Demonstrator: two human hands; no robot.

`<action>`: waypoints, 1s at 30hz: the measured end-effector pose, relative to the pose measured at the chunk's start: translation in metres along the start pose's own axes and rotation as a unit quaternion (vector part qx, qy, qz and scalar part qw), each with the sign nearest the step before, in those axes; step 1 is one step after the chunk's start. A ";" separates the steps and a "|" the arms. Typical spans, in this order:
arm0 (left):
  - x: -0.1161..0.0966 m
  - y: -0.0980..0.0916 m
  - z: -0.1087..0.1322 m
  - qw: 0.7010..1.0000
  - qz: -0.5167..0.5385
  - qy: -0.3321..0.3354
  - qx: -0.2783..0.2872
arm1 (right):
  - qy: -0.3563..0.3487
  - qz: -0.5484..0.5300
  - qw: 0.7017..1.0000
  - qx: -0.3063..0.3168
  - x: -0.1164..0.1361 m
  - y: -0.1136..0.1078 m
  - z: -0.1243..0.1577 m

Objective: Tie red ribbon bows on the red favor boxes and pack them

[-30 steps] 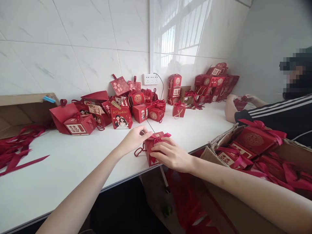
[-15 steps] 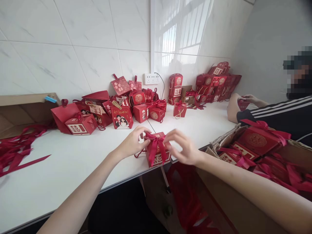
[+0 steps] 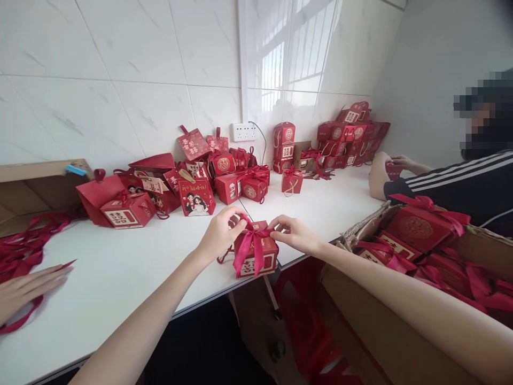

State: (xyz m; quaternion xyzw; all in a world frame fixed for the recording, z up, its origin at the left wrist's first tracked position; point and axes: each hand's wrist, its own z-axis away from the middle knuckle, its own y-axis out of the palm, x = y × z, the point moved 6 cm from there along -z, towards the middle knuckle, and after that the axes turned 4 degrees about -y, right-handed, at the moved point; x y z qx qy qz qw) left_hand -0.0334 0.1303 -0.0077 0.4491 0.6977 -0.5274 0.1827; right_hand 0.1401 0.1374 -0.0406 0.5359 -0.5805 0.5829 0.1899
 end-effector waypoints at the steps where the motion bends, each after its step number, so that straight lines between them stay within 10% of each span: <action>1: 0.003 0.000 0.001 0.999 0.029 -0.015 -0.011 | 0.006 -0.012 1.000 0.000 -0.001 0.000 0.000; 30: 0.039 0.015 0.028 0.953 0.253 -0.113 0.120 | 0.108 -0.163 0.979 0.048 -0.008 0.009 0.002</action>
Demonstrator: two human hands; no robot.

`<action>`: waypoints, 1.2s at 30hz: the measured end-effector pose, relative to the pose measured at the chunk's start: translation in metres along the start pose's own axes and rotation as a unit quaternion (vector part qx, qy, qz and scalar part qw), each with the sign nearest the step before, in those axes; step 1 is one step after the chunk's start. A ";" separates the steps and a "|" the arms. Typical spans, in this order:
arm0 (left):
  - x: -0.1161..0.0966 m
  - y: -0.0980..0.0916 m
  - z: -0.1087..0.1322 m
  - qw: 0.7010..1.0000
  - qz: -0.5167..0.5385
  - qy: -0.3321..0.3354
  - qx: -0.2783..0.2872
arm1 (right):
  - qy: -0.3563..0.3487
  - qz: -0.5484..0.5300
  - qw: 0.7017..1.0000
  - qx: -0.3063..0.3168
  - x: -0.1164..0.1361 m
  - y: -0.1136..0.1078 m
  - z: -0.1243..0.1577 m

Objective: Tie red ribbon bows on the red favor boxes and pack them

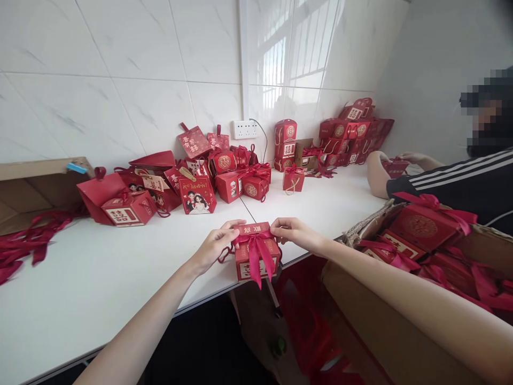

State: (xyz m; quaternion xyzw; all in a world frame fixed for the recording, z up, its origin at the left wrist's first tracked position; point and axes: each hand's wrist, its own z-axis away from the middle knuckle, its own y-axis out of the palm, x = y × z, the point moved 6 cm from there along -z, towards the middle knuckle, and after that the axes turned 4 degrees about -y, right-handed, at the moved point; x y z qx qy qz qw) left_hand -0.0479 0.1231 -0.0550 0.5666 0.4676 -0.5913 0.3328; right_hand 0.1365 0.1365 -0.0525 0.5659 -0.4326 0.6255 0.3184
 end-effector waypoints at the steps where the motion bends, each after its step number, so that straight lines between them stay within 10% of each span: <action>1: 0.000 0.001 0.000 1.000 -0.008 -0.003 0.003 | 0.000 0.000 1.000 0.002 0.000 0.000 0.000; 23: -0.032 -0.006 0.017 0.944 -0.289 -0.022 -0.159 | 0.008 -0.153 0.988 0.013 -0.001 0.005 0.000; 36: -0.011 -0.001 0.003 0.983 -0.130 -0.030 -0.128 | 0.001 -0.212 0.977 -0.003 -0.004 0.005 0.000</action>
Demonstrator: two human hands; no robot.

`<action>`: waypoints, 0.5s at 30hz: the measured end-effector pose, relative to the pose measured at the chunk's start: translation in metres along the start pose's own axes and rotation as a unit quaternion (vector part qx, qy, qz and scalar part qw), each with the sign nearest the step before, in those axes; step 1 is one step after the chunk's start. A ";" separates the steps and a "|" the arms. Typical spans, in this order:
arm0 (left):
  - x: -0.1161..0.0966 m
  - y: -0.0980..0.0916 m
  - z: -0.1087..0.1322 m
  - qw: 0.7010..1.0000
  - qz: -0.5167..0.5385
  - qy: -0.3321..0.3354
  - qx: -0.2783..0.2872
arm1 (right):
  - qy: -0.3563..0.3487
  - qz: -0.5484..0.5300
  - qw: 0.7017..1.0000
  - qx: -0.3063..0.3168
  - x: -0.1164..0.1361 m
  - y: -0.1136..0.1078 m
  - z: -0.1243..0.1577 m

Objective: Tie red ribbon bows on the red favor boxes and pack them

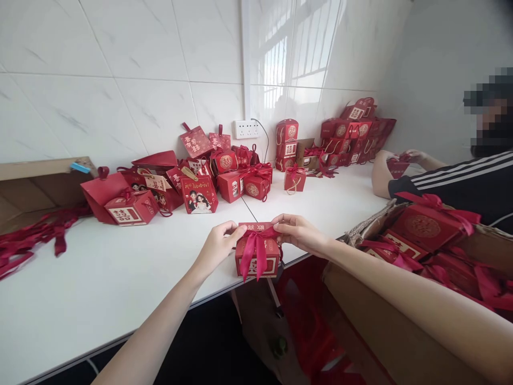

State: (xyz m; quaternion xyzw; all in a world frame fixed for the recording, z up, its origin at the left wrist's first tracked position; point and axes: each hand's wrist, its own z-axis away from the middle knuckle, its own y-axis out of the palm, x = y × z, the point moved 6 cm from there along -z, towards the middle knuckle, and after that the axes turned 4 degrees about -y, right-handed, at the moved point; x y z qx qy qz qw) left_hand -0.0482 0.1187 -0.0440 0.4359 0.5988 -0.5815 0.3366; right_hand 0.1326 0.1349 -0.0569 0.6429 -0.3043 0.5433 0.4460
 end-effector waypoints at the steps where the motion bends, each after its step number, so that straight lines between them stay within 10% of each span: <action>1: 0.000 0.001 -0.002 1.000 0.015 0.008 0.014 | 0.000 -0.002 1.000 0.000 -0.001 -0.001 0.000; 15: 0.021 -0.004 0.005 0.983 0.158 -0.084 0.048 | 0.037 0.026 0.999 -0.008 -0.009 -0.004 -0.001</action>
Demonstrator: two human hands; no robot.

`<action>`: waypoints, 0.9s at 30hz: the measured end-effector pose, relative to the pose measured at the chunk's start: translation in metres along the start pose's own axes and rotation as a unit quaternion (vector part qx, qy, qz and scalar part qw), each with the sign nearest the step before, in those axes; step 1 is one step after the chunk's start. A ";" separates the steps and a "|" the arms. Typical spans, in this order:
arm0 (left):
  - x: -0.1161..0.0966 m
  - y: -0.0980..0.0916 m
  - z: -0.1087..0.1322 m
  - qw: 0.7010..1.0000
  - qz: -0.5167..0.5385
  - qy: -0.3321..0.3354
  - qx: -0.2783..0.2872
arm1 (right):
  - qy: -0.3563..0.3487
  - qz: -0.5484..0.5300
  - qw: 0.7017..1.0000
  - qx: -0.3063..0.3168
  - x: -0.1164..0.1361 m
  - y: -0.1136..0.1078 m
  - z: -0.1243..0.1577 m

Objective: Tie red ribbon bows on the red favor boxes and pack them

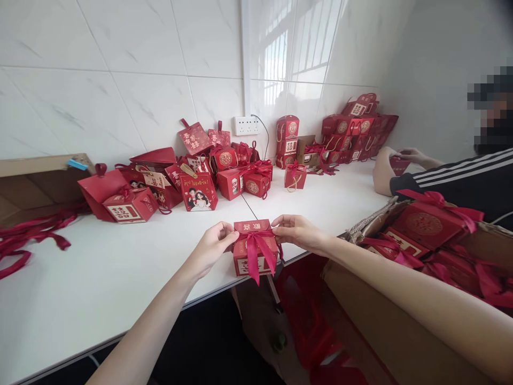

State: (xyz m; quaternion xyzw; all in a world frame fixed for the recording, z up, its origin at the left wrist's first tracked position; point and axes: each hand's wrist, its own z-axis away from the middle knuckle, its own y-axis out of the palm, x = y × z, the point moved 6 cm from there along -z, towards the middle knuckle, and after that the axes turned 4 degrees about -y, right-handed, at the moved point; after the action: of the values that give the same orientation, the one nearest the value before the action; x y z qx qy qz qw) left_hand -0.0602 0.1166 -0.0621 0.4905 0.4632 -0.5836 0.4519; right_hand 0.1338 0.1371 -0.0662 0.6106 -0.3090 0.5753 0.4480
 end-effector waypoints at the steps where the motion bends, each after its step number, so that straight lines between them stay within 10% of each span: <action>1: 0.002 0.000 0.000 1.000 0.009 0.009 -0.001 | 0.004 -0.008 1.000 -0.004 -0.001 -0.001 0.000; 7: 0.002 0.004 0.000 0.998 0.026 0.043 -0.025 | 0.046 -0.028 0.999 0.008 -0.002 -0.005 0.002; 14: 0.002 0.006 0.007 0.999 0.035 -0.021 -0.007 | -0.061 0.276 0.959 -0.026 0.027 -0.012 0.010; 20: 0.000 0.009 0.011 0.999 -0.051 0.013 -0.006 | -0.118 0.494 0.858 0.079 0.022 0.028 0.021; 27: -0.045 0.038 0.066 0.970 -0.135 0.179 -0.098 | -0.375 0.626 0.682 -0.040 0.060 0.036 0.080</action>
State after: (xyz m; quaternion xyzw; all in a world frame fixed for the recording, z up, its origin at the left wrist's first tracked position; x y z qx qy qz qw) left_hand -0.0280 0.0485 -0.0148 0.4726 0.6537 -0.4938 0.3248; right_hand 0.1450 0.0581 0.0046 0.4209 -0.7841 0.4320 -0.1463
